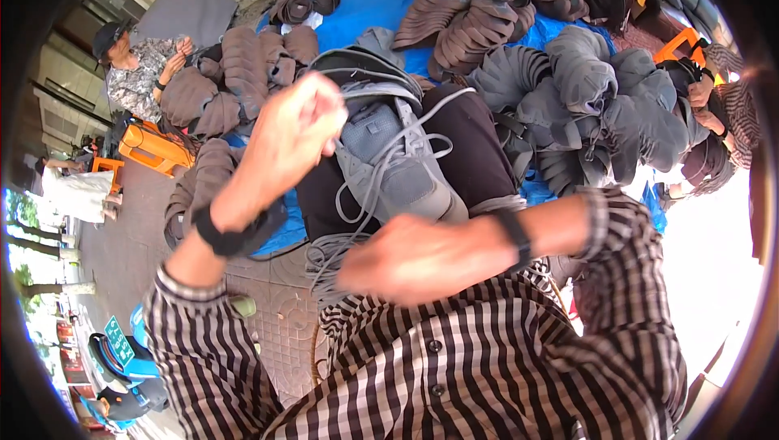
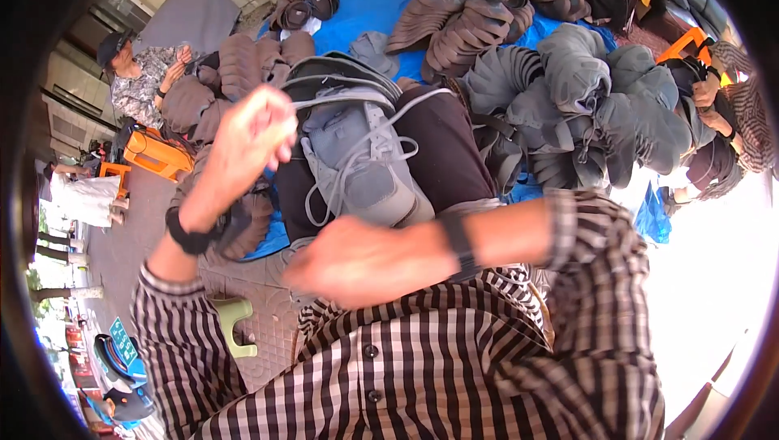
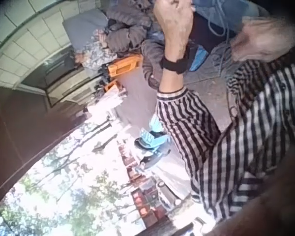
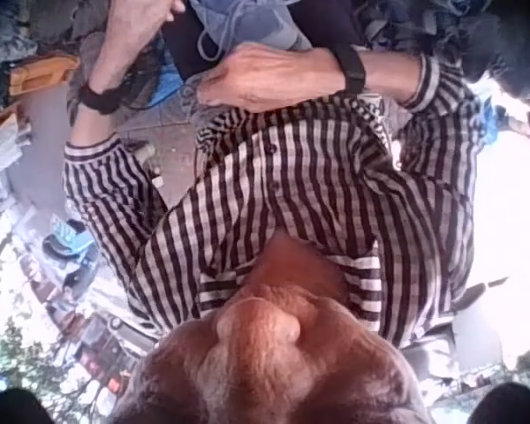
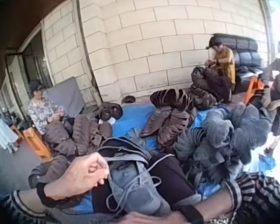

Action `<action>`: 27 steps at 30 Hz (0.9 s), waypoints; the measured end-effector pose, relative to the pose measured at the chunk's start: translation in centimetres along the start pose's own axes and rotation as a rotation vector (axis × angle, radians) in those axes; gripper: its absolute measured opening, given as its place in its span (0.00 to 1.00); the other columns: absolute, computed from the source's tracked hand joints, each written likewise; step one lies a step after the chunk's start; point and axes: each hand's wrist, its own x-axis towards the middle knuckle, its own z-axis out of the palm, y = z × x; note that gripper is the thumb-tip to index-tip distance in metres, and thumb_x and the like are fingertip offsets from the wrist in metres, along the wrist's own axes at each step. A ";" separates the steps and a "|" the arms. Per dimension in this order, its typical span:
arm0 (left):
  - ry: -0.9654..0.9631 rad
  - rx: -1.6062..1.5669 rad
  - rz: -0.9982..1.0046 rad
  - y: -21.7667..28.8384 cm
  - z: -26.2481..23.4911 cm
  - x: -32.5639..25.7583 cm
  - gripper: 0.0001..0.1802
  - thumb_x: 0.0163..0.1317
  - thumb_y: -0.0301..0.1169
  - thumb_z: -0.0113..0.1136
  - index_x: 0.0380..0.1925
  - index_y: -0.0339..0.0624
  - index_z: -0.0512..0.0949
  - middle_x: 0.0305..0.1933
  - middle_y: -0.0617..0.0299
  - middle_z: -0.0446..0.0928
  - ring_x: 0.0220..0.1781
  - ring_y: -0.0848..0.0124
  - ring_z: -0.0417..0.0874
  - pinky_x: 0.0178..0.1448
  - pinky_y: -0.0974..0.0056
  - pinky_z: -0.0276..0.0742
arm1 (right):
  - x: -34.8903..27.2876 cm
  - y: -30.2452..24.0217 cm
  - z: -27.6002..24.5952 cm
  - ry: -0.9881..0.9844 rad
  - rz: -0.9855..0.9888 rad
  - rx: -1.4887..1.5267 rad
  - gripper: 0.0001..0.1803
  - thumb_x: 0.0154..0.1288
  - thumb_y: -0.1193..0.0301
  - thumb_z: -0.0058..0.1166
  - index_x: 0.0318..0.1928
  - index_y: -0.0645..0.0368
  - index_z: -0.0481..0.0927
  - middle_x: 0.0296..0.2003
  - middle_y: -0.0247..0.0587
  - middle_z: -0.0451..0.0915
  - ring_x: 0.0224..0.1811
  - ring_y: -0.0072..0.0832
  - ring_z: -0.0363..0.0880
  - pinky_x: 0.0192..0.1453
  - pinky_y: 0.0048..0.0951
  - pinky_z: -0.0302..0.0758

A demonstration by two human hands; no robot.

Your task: Lacing a grey athletic shoe while sitting outdoors near other workers.

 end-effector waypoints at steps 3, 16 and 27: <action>0.029 0.103 -0.050 -4.2 1.5 -5.1 0.07 0.65 0.30 0.59 0.30 0.39 0.74 0.24 0.72 0.72 0.25 0.86 0.70 0.27 0.77 0.65 | -5.5 1.8 -3.2 0.221 0.117 -0.174 0.11 0.48 0.81 0.57 0.35 0.63 0.73 0.33 0.46 0.78 0.34 0.46 0.80 0.32 0.39 0.77; 0.045 0.578 0.177 -3.9 6.6 -1.4 0.10 0.54 0.31 0.63 0.32 0.38 0.75 0.27 0.56 0.76 0.27 0.59 0.78 0.33 0.56 0.74 | -6.6 9.4 -4.8 0.263 0.448 -0.049 0.05 0.55 0.75 0.59 0.34 0.61 0.82 0.27 0.52 0.80 0.32 0.44 0.81 0.38 0.40 0.75; -0.171 0.044 -0.193 -5.6 2.7 1.5 0.05 0.62 0.25 0.59 0.29 0.35 0.75 0.28 0.69 0.75 0.31 0.80 0.76 0.36 0.71 0.73 | -8.4 13.1 -7.4 0.280 0.807 0.553 0.10 0.66 0.65 0.57 0.31 0.58 0.81 0.21 0.25 0.72 0.26 0.14 0.71 0.27 0.19 0.71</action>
